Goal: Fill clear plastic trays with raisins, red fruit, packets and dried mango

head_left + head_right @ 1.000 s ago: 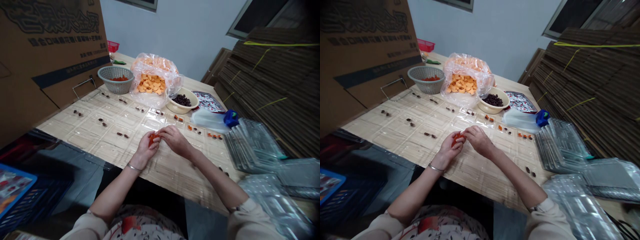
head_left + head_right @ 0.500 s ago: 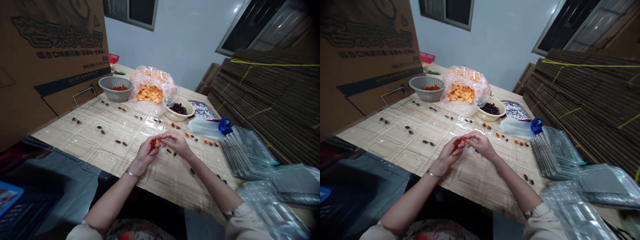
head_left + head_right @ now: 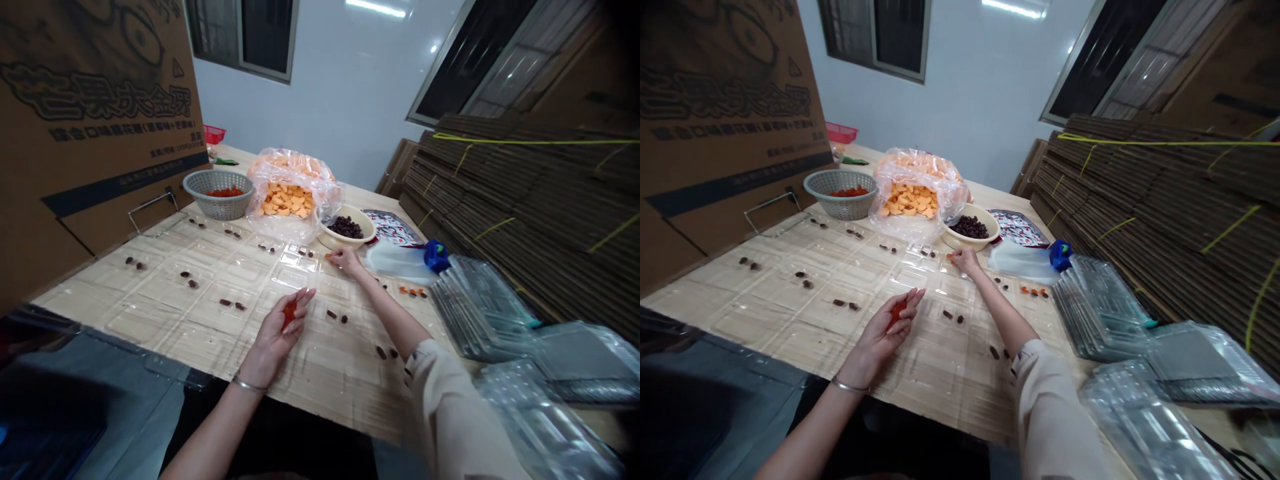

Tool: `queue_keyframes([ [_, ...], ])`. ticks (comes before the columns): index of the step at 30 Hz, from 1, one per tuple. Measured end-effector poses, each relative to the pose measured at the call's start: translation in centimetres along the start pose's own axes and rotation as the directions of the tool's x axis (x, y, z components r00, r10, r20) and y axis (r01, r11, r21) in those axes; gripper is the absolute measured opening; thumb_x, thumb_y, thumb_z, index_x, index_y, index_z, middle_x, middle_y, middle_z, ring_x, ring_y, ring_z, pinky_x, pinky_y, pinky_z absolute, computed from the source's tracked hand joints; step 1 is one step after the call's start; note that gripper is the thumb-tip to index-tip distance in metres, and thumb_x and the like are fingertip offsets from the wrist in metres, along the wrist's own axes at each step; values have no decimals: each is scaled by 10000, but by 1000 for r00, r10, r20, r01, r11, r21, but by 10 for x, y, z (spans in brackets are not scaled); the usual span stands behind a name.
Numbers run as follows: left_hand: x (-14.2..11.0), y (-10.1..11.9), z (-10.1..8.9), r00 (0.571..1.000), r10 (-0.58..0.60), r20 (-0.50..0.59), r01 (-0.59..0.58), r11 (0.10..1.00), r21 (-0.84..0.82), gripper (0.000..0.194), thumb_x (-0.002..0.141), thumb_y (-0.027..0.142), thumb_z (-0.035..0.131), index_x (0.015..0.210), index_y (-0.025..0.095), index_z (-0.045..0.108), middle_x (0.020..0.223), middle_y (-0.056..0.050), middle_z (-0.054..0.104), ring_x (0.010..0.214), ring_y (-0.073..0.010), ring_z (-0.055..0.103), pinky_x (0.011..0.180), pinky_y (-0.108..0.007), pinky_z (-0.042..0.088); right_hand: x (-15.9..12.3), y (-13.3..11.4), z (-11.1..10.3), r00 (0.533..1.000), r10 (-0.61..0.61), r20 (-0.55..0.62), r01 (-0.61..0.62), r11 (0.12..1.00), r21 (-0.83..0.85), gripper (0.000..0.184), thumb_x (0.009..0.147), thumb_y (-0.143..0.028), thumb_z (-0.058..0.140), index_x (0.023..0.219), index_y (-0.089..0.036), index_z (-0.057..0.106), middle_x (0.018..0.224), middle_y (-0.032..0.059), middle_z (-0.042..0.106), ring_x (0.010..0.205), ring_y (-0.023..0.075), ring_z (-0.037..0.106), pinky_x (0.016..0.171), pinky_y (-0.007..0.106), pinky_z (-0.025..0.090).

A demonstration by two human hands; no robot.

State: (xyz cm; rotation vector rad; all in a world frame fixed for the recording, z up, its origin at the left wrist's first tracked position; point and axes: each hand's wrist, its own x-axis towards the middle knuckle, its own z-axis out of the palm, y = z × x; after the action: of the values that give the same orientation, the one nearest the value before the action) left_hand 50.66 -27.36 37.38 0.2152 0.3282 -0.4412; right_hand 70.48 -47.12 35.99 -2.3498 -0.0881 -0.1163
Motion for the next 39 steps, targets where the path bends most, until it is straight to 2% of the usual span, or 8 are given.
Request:
queue_keyframes([
  [5,-4,5,0,1000,-6,-5,6,1000,1,205,954,126,406,971,77,604,975,-121,715,416,-19,432,250,-101,259,10,-7,3,1000,9,-27,-12,993,-121,183,732,-138,636,550,-123,637,465,12,549,520,146,511,545,250,394],
  [10,-2,9,0,998,58,5,-58,998,12,229,948,133,399,990,68,614,992,-147,711,528,-59,559,285,-111,274,-26,-37,-8,988,-127,86,136,985,-108,152,833,-210,606,772,-122,715,693,41,671,688,171,596,655,259,455],
  [12,3,8,-2,995,97,3,-97,995,13,239,943,130,388,980,63,615,969,-159,706,607,-90,622,308,-113,284,-54,-52,-8,918,-324,228,329,944,17,196,868,-303,611,907,-149,726,805,39,700,737,172,621,676,265,482],
  [15,11,5,-5,989,148,-25,-147,989,26,255,937,129,370,854,78,605,761,-114,667,601,-109,630,335,-126,290,-97,-74,-7,667,-670,326,645,738,198,204,923,-298,564,1006,-184,710,987,62,708,915,190,638,821,325,501],
  [18,14,1,-7,982,176,-68,-174,984,30,256,919,116,375,741,115,559,592,-28,569,418,-55,473,318,-140,217,-126,-92,-10,512,-784,351,774,598,206,247,977,-201,453,1041,-196,692,1029,71,707,980,190,622,904,373,474],
  [24,9,-2,-3,983,166,-74,-164,986,42,240,896,146,447,658,156,482,482,51,453,316,-25,283,312,-155,158,-145,-101,-11,417,-780,466,860,504,74,190,962,-152,518,1064,-195,671,1066,69,697,976,197,597,881,357,436],
  [29,11,-5,7,990,128,-64,-125,991,51,319,911,124,391,596,173,418,418,76,360,273,-26,228,298,-147,155,-154,-87,1,435,-788,437,901,382,-207,149,937,-123,564,1013,-175,681,983,96,696,896,228,563,766,371,378],
  [39,5,-22,21,990,130,-58,-122,985,122,324,880,109,468,575,181,384,399,98,308,265,-19,225,295,-141,137,-156,-81,-21,257,-906,337,966,241,-89,199,993,-220,493,956,-172,683,953,90,703,873,210,597,783,354,408],
])
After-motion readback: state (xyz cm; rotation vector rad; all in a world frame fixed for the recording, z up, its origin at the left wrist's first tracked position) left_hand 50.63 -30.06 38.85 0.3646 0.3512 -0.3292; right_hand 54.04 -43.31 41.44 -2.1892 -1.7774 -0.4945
